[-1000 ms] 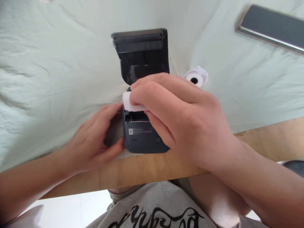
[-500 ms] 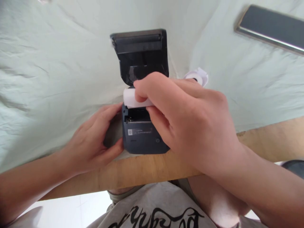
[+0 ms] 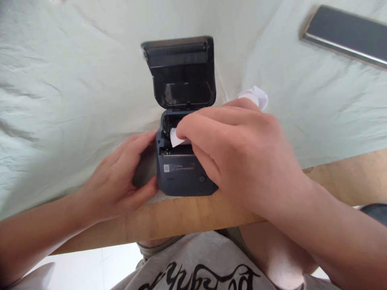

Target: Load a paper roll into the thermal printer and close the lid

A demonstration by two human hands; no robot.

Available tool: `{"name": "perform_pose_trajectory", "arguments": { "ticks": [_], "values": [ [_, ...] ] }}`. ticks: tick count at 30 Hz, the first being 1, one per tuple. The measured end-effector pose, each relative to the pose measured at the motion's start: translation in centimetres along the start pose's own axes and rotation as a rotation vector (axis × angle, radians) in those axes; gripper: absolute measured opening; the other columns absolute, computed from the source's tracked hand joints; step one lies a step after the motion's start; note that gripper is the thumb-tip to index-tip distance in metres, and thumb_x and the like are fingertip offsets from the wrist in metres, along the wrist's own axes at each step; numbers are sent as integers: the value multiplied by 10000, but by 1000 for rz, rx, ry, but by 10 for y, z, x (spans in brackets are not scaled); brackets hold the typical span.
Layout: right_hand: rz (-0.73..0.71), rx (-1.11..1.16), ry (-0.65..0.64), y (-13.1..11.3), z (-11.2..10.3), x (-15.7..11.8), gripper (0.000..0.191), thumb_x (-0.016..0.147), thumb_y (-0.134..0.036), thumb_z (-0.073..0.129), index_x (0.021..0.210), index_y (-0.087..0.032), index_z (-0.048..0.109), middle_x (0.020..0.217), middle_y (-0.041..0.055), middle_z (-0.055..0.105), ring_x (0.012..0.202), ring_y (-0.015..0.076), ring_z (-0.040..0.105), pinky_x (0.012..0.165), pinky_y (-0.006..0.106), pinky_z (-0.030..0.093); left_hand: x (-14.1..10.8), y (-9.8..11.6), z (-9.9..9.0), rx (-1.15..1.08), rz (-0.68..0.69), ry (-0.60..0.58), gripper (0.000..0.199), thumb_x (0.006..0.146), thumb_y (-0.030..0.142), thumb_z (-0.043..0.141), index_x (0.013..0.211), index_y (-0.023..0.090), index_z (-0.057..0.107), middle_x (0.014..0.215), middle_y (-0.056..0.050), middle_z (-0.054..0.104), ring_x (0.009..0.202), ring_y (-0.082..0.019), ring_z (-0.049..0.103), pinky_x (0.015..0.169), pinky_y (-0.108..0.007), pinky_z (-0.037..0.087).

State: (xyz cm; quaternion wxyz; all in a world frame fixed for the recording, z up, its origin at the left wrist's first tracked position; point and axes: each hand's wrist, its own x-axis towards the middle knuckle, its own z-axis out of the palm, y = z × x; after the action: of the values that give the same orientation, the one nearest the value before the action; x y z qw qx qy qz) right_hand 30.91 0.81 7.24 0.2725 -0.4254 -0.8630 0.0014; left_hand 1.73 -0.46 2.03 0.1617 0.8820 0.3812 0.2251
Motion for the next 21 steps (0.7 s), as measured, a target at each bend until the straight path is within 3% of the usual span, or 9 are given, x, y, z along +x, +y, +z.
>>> {"name": "perform_pose_trajectory", "arguments": {
  "ticks": [4,7,11,15,18,21],
  "values": [
    [74,74,-32,-3,-1,-3,173,1176,-360,667,1220,-332,832,1085,31,844,1142,237,835,966,404,657,-1,0,0,-14,-4,0,698,1130,280,585,1821,262,489,1679,-144,784,1502,-338,810,1240,-522,720],
    [59,118,-64,-5,-1,-6,232,1177,-495,679,1253,-333,826,1138,63,824,1264,279,802,1033,441,656,-2,-1,2,-48,-3,16,747,1116,287,621,1846,285,462,1693,-132,780,1501,-355,810,1244,-541,725],
    [7,130,-97,-3,-3,-9,227,1178,-507,694,1207,-316,812,1169,67,810,1267,279,779,1052,443,639,-1,-3,1,-73,19,27,801,1140,264,618,1900,306,370,1718,-158,754,1521,-364,797,1252,-559,723],
    [-122,163,-148,5,-10,-9,95,1166,-326,722,1098,-279,769,1134,32,807,1151,224,777,1008,409,609,0,-5,-4,-43,137,-26,699,1127,195,645,1799,353,538,1724,-182,700,1464,-379,811,1156,-575,748],
    [-241,225,-150,9,-14,-6,128,1152,-202,718,1032,-246,718,1066,1,807,1000,168,766,897,397,580,-1,-6,-5,-21,114,-74,684,1130,177,632,1752,458,583,1812,-152,614,1539,-384,763,1192,-619,727],
    [-70,230,-45,8,-14,-3,130,1140,-227,747,1023,-279,722,1063,-28,833,951,164,776,868,418,591,-5,-6,-2,-45,104,-23,683,1128,174,623,1727,501,618,1837,-119,589,1526,-377,756,1209,-629,711]
  ]
}}
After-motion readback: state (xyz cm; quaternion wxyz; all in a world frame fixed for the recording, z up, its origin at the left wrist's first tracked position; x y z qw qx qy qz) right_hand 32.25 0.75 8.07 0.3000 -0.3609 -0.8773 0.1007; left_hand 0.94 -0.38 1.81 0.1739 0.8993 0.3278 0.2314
